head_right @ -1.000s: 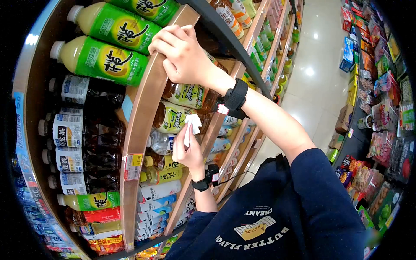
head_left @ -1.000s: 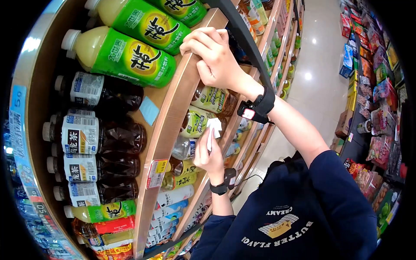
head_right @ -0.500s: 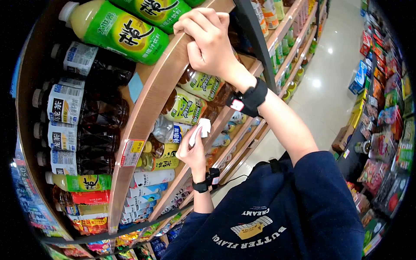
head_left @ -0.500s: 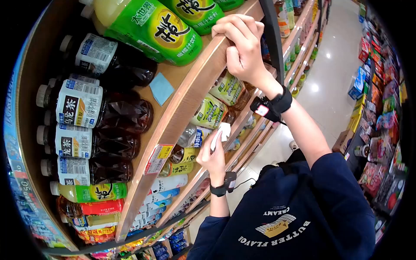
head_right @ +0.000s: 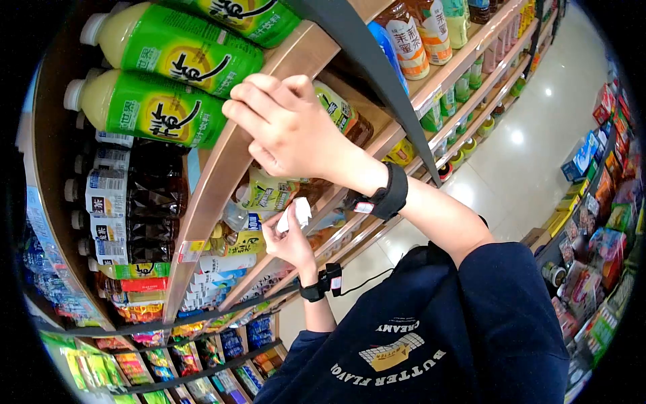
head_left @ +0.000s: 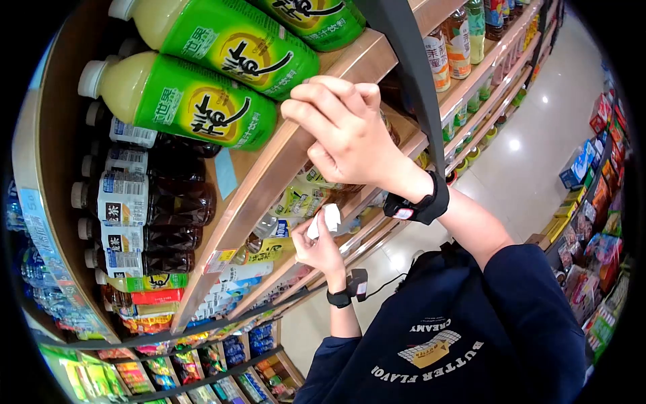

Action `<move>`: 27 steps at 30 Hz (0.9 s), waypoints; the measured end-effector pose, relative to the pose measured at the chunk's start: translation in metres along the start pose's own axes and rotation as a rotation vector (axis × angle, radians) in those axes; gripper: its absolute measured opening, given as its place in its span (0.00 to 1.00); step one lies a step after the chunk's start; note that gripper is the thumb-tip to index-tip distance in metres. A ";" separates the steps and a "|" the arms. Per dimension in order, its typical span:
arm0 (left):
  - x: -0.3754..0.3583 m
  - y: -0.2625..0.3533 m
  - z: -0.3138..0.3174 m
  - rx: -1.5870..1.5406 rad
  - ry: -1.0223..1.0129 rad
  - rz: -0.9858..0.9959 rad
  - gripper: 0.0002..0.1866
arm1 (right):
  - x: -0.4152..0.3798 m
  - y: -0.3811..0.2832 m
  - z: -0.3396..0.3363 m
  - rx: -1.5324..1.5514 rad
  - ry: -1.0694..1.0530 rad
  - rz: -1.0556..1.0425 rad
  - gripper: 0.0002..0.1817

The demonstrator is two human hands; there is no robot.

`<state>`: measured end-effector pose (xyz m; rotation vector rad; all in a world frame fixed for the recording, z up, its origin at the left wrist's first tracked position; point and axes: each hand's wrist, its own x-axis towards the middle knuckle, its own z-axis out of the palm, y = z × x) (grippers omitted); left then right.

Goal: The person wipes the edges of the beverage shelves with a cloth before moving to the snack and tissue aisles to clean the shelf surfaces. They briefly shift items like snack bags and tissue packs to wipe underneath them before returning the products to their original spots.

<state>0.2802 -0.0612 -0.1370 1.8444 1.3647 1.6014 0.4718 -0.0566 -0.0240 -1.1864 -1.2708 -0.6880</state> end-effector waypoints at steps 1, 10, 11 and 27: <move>-0.004 -0.003 0.005 -0.083 0.016 -0.059 0.12 | 0.000 0.001 -0.001 0.020 -0.010 0.001 0.24; -0.036 -0.011 0.029 -0.021 0.046 -0.301 0.17 | -0.001 0.010 -0.007 0.030 -0.095 -0.077 0.28; -0.039 -0.014 0.025 -0.109 0.068 -0.320 0.17 | 0.000 0.010 -0.008 0.055 -0.101 -0.077 0.27; -0.024 -0.037 -0.017 -0.608 -0.005 -0.752 0.07 | -0.002 0.008 -0.005 0.092 -0.082 -0.040 0.29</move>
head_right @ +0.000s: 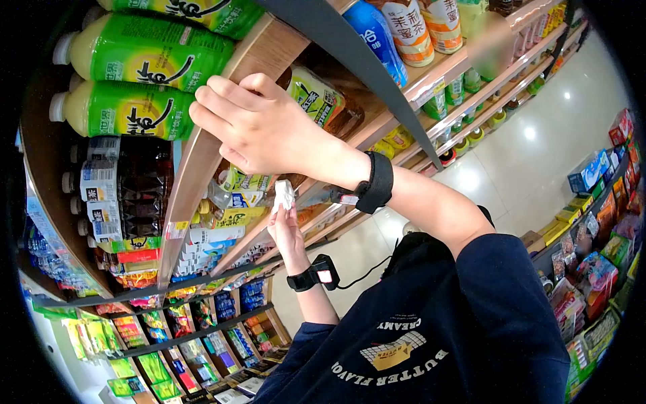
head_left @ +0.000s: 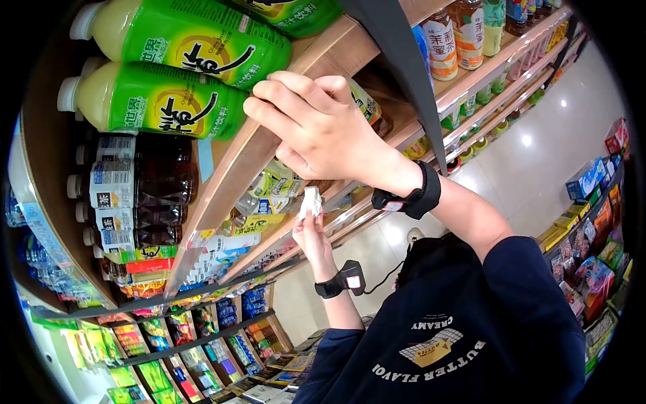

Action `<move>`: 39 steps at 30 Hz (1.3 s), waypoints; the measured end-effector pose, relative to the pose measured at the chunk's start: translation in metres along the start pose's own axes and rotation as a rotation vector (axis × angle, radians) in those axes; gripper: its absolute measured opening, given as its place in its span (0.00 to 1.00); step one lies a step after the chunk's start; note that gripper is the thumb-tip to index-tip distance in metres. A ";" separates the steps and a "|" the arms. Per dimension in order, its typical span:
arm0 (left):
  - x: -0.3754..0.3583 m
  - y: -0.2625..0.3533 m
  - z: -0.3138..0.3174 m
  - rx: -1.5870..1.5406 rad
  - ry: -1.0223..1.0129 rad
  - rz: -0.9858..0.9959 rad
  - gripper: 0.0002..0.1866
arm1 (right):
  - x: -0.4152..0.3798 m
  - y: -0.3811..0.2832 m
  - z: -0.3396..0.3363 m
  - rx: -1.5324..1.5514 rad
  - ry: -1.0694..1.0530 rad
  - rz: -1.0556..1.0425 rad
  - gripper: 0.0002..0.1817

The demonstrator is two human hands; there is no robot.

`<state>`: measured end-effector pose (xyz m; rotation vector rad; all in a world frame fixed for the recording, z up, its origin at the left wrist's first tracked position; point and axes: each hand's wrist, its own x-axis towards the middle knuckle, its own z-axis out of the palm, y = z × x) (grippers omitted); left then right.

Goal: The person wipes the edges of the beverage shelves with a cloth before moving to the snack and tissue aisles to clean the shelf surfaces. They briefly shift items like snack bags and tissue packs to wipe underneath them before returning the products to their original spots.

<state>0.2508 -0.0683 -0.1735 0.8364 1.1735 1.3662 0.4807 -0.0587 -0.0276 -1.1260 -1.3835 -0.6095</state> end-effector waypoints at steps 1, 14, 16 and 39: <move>0.001 -0.001 0.002 -0.008 -0.028 -0.008 0.06 | 0.000 -0.001 0.001 -0.004 0.004 0.002 0.29; 0.014 -0.009 0.012 -0.140 -0.246 -0.333 0.04 | 0.001 -0.005 0.007 -0.224 0.086 0.023 0.21; 0.021 -0.007 -0.001 -0.350 -0.252 -0.480 0.05 | 0.002 -0.006 0.010 -0.221 0.140 0.025 0.20; 0.054 0.096 -0.165 -0.856 -0.081 -0.204 0.08 | 0.006 -0.014 0.012 -0.360 0.166 -0.007 0.20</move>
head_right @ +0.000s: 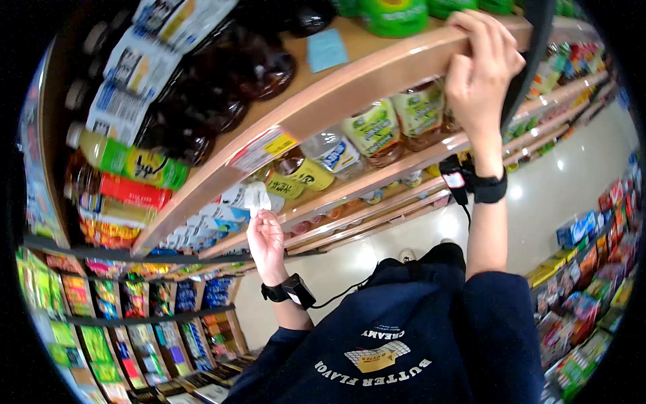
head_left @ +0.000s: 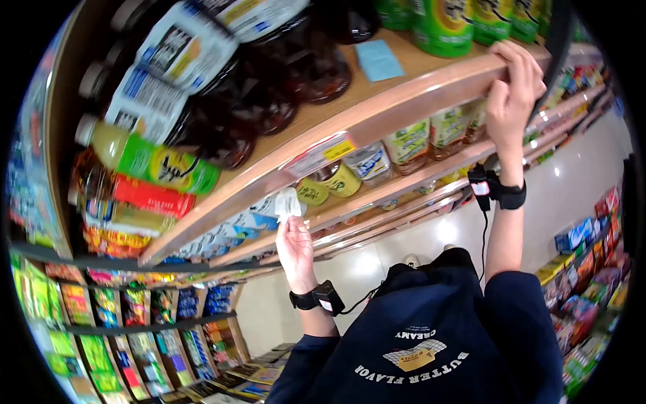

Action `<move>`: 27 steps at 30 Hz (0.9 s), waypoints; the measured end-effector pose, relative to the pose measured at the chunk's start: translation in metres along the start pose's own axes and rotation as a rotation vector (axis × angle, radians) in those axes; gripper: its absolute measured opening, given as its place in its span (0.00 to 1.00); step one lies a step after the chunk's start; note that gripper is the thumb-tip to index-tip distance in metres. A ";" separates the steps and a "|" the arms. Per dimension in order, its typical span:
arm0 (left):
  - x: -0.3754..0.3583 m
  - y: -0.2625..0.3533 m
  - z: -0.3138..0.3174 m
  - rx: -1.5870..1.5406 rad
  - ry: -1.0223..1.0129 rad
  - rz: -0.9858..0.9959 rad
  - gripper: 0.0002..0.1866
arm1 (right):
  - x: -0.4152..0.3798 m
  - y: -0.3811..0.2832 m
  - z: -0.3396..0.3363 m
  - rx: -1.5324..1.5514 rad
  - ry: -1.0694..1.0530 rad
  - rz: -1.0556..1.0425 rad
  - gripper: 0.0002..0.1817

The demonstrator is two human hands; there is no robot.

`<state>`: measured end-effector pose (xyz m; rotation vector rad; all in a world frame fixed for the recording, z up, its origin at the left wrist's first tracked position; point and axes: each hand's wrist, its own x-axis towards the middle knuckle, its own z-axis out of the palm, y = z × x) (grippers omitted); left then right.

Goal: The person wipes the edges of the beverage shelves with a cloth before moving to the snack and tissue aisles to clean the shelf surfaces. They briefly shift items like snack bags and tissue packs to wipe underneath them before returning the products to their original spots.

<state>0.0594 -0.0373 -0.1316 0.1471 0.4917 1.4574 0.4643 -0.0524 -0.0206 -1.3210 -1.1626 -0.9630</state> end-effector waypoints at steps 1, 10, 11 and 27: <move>-0.004 0.003 0.002 0.066 0.071 0.098 0.08 | 0.000 0.003 0.000 0.011 -0.010 -0.011 0.20; -0.019 -0.028 0.039 1.252 0.343 1.202 0.07 | 0.003 -0.005 -0.006 0.025 -0.092 0.010 0.22; -0.019 -0.040 0.045 1.387 0.316 1.352 0.09 | 0.004 -0.005 -0.007 0.035 -0.106 0.015 0.22; -0.022 -0.175 0.063 1.626 0.236 1.280 0.12 | 0.006 0.014 -0.019 0.217 -0.320 -0.029 0.25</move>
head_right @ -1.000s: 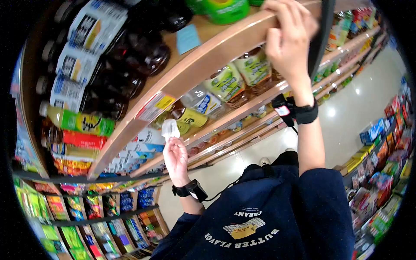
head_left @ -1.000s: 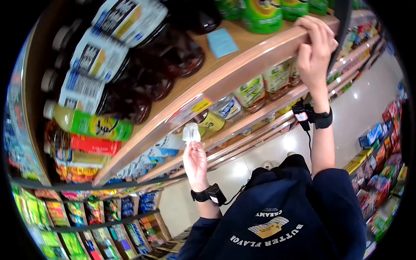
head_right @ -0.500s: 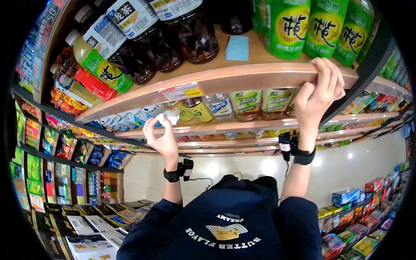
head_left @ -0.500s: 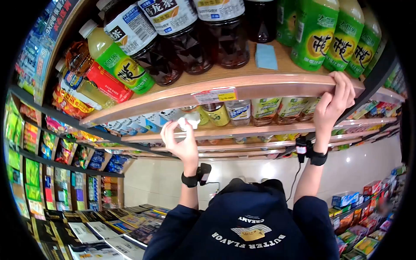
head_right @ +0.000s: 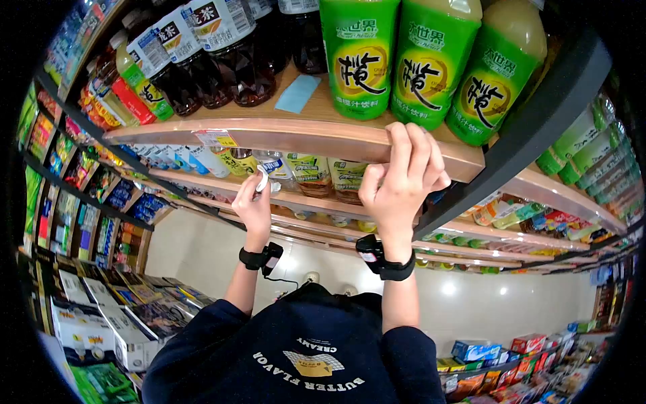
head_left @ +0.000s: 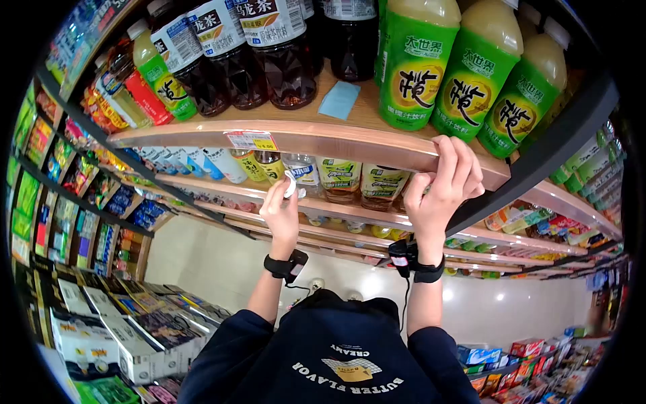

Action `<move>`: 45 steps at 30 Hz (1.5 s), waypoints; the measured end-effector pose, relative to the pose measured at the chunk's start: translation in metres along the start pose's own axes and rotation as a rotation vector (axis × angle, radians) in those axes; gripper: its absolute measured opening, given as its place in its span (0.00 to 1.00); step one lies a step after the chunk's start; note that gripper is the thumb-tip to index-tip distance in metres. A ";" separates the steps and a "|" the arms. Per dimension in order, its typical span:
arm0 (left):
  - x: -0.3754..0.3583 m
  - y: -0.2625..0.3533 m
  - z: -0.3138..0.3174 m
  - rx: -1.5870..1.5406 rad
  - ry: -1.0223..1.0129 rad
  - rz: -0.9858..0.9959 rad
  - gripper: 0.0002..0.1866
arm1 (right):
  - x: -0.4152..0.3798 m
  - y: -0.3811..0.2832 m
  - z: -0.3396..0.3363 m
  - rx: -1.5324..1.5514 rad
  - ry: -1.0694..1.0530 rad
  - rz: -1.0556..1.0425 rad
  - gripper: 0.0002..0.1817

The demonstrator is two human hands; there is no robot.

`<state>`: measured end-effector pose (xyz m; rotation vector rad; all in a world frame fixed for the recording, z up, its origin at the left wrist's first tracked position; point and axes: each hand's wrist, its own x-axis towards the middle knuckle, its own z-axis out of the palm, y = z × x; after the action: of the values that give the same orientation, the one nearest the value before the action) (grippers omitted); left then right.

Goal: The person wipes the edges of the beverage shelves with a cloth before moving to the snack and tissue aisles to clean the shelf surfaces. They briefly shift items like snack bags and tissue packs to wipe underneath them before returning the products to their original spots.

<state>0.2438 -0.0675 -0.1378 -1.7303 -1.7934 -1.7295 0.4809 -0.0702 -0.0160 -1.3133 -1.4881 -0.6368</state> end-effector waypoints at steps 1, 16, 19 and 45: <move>-0.002 0.006 0.002 -0.021 0.003 -0.044 0.13 | 0.001 0.002 0.000 0.009 0.010 -0.019 0.25; -0.075 0.102 0.064 -0.095 -0.108 0.009 0.13 | 0.003 0.010 -0.005 0.075 -0.069 -0.118 0.29; -0.087 0.112 0.071 -0.147 -0.180 -0.031 0.19 | 0.004 0.009 -0.005 0.088 -0.064 -0.134 0.27; 0.056 0.005 -0.017 -0.132 0.178 -0.010 0.09 | 0.002 -0.002 0.015 -0.084 0.155 -0.058 0.22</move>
<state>0.2182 -0.0477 -0.0888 -1.5572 -1.6511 -1.9772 0.4742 -0.0563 -0.0190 -1.2585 -1.3897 -0.8282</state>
